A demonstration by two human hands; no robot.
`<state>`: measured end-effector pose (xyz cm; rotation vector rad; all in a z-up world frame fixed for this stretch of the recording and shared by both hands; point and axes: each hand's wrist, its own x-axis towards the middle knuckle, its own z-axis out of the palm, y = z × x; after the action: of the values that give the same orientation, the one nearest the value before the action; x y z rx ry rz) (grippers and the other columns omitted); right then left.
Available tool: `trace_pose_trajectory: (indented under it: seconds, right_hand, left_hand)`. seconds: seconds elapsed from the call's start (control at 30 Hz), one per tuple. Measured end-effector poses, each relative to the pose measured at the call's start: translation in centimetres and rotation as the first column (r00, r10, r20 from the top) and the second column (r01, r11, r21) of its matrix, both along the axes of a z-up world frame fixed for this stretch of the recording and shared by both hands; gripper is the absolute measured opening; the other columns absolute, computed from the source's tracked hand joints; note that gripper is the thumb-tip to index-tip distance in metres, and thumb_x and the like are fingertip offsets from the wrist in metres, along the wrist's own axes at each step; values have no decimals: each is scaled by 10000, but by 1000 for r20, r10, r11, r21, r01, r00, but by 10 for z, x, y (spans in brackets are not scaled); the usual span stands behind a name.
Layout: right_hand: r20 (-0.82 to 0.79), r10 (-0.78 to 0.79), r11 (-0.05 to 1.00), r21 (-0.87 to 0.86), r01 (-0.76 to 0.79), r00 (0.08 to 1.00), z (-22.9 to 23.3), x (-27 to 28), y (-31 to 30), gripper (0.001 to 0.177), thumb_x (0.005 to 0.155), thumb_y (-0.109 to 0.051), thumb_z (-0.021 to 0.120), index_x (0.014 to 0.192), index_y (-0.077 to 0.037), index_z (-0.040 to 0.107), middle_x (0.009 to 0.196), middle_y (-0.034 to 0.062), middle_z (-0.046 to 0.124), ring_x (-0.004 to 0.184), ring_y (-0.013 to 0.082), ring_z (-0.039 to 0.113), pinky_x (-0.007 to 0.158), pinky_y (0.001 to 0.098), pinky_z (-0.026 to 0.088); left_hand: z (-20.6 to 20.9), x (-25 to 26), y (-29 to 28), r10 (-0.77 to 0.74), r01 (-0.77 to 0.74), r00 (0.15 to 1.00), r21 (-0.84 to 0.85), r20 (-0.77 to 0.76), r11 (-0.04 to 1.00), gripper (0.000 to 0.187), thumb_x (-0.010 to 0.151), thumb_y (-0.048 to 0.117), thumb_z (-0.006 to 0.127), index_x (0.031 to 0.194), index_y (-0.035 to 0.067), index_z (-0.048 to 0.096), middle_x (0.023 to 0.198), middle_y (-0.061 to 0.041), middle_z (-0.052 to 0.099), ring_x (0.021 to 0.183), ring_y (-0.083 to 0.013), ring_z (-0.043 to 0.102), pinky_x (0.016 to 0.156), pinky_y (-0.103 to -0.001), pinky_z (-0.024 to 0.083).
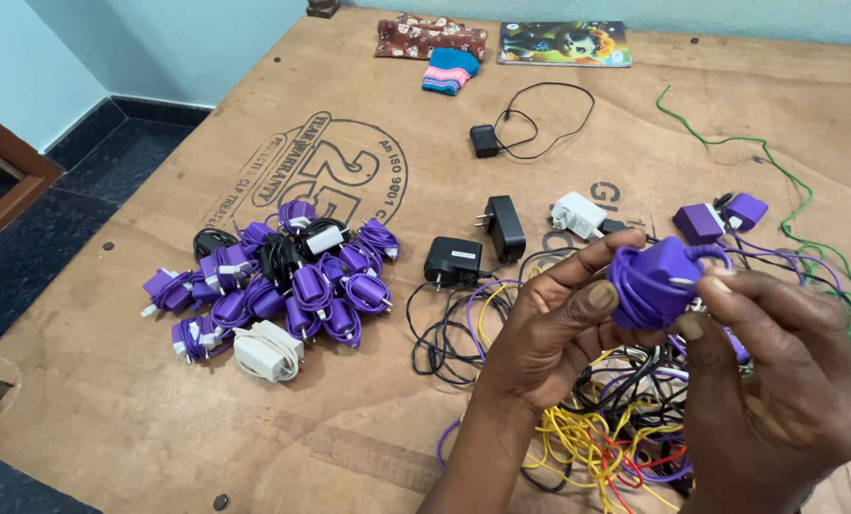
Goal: The person sits on the floor and repeatedly picks up purple power adapters, wraps their cables neatly around the adapter body, and places them into a growing pile. Other tangled cables and chargers remain on the floor nearby.
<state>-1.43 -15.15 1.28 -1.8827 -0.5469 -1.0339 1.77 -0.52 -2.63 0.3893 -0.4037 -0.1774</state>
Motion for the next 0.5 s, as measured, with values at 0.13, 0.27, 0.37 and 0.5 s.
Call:
trace_pose_trajectory:
  seconds: [0.13,0.27,0.37,0.5]
  right_hand:
    - [62,-79,997,-14,80,995,-14,9,4,207,1025,122,765,1154,-37,734,1157,107,673,1070,182,649,894,269,522]
    - [84,-31,999,-42,35,996,-17,15,6,210,1045,119,755,1168,-47,717,1218,109,662,1149,197,644,970,290,550]
    - [83,-44,997,-53,48,996,-13,15,13,192,1042,117,740,1164,-29,709,1250,115,680,1174,202,649,1017,298,559]
    - [-82,-48,981,182,62,996,-2,12,27,98,1029,59,714,1092,-7,679,1276,126,664,1086,158,675,828,238,566]
  left_hand:
    - [1,-3,-8,61,-61,998,10,-22,998,480,1081,137,721,1486,-33,528,1292,-131,655,1120,-192,691,983,-402,599]
    - [3,-1,-12,141,-142,988,-21,-56,990,481,1063,140,721,1478,-24,543,1308,-135,665,1124,-197,697,970,-392,599]
    - [3,0,-14,178,-181,982,-48,-69,982,499,1043,143,732,1482,-5,547,1312,-130,666,1111,-196,698,960,-383,602]
    - [3,2,-12,227,-227,974,3,-26,974,551,1012,118,751,1502,-9,533,1329,-118,655,1164,-185,679,1001,-384,593]
